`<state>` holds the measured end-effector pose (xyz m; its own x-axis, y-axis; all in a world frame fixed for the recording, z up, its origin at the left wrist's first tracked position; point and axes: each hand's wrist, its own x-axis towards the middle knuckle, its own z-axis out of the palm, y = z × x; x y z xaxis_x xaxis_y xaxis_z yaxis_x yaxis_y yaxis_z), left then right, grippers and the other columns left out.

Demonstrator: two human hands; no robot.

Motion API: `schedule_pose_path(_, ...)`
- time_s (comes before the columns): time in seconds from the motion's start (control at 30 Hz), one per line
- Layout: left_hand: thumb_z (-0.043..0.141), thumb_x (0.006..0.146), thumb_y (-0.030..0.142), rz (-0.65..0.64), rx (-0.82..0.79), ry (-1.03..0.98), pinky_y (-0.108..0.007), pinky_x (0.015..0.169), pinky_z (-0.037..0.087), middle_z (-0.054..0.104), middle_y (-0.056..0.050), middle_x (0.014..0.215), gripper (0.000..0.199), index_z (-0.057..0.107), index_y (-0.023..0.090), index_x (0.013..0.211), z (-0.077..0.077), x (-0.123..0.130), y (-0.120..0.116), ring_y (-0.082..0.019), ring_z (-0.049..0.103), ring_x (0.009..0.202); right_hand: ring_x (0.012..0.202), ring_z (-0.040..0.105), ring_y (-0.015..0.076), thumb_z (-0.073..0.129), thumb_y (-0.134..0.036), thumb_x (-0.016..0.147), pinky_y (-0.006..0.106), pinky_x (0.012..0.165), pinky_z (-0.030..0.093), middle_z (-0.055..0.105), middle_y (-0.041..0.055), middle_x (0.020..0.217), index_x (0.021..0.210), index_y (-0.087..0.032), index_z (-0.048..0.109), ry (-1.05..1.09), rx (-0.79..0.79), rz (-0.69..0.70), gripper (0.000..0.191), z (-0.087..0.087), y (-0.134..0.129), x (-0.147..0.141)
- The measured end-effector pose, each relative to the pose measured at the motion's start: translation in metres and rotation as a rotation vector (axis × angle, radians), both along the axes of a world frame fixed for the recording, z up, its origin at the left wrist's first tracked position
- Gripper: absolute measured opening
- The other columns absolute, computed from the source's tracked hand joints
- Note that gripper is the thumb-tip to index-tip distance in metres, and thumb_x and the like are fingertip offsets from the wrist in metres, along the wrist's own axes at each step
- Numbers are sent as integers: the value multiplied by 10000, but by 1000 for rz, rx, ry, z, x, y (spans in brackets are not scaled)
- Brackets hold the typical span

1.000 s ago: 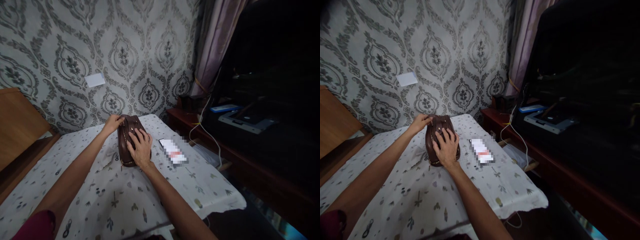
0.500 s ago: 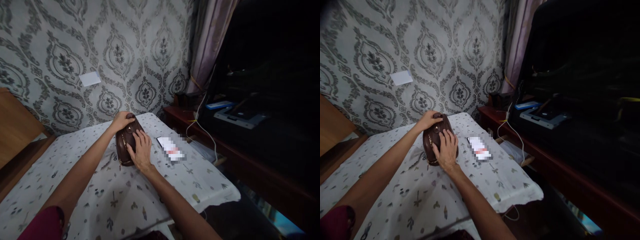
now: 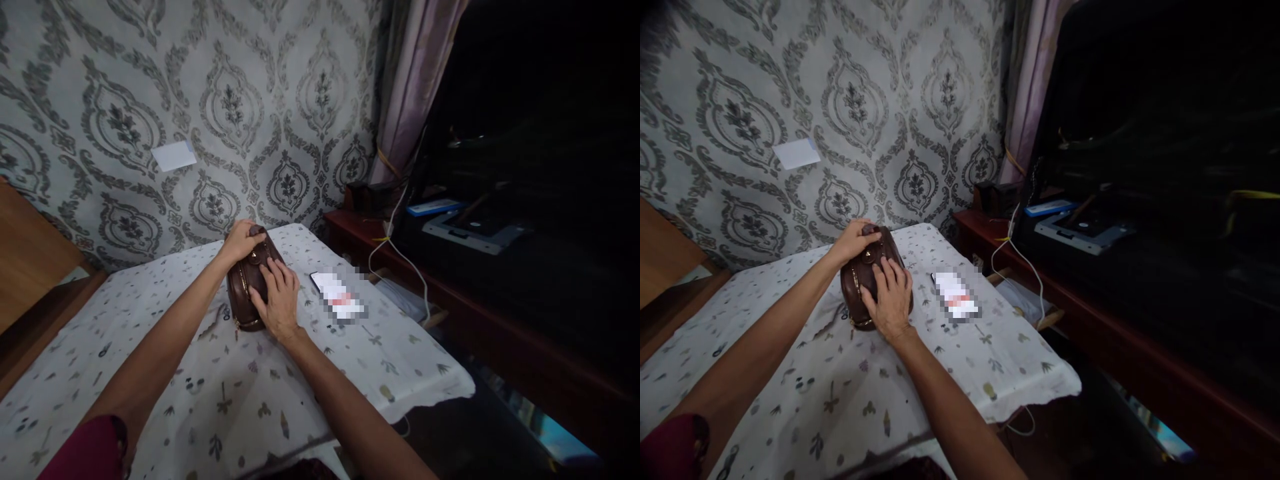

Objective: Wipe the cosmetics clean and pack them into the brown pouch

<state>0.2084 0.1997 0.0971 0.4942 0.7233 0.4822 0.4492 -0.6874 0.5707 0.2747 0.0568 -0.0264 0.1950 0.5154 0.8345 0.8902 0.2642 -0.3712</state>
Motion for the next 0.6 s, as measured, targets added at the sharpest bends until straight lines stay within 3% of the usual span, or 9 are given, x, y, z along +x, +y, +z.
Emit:
schedule_pose_path(0.1, 658, 704, 357, -40, -64, 3, -349, 813, 477, 633, -29, 724, 208, 588, 195, 594, 1, -5, -2, -226, 587, 818, 1358, 430, 278, 522, -377, 972, 481, 1133, 302, 571, 133, 1421, 1334, -174, 559, 7, -19, 7, 416, 0, -1, 0)
schedule_pose_path(0.23, 679, 692, 481, -81, -156, -8, -303, 663, 467, 637, -5, 714, 324, 660, 174, 791, 5, -24, -5, -193, 584, 697, 1387, 402, 277, 505, -382, 979, 483, 1144, 282, 538, 145, 1456, 1355, -154, 534, 2, -8, 19, 441, 0, -3, 0)
schedule_pose_path(0.4, 730, 640, 490, -59, -152, 9, -276, 691, 427, 619, 10, 700, 339, 624, 178, 721, 6, -56, -3, -176, 575, 726, 1394, 388, 292, 536, -460, 949, 492, 1148, 262, 529, 157, 1461, 1369, -147, 515, -25, 10, 20, 523, -3, -2, 0)
schedule_pose_path(0.6, 657, 665, 430, 14, -111, -8, -279, 677, 409, 653, -16, 707, 267, 667, 167, 711, -10, -67, -2, -175, 546, 693, 1425, 344, 290, 545, -481, 932, 492, 1168, 234, 485, 153, 1496, 1399, -164, 494, -30, -51, 25, 566, -3, -2, -1)
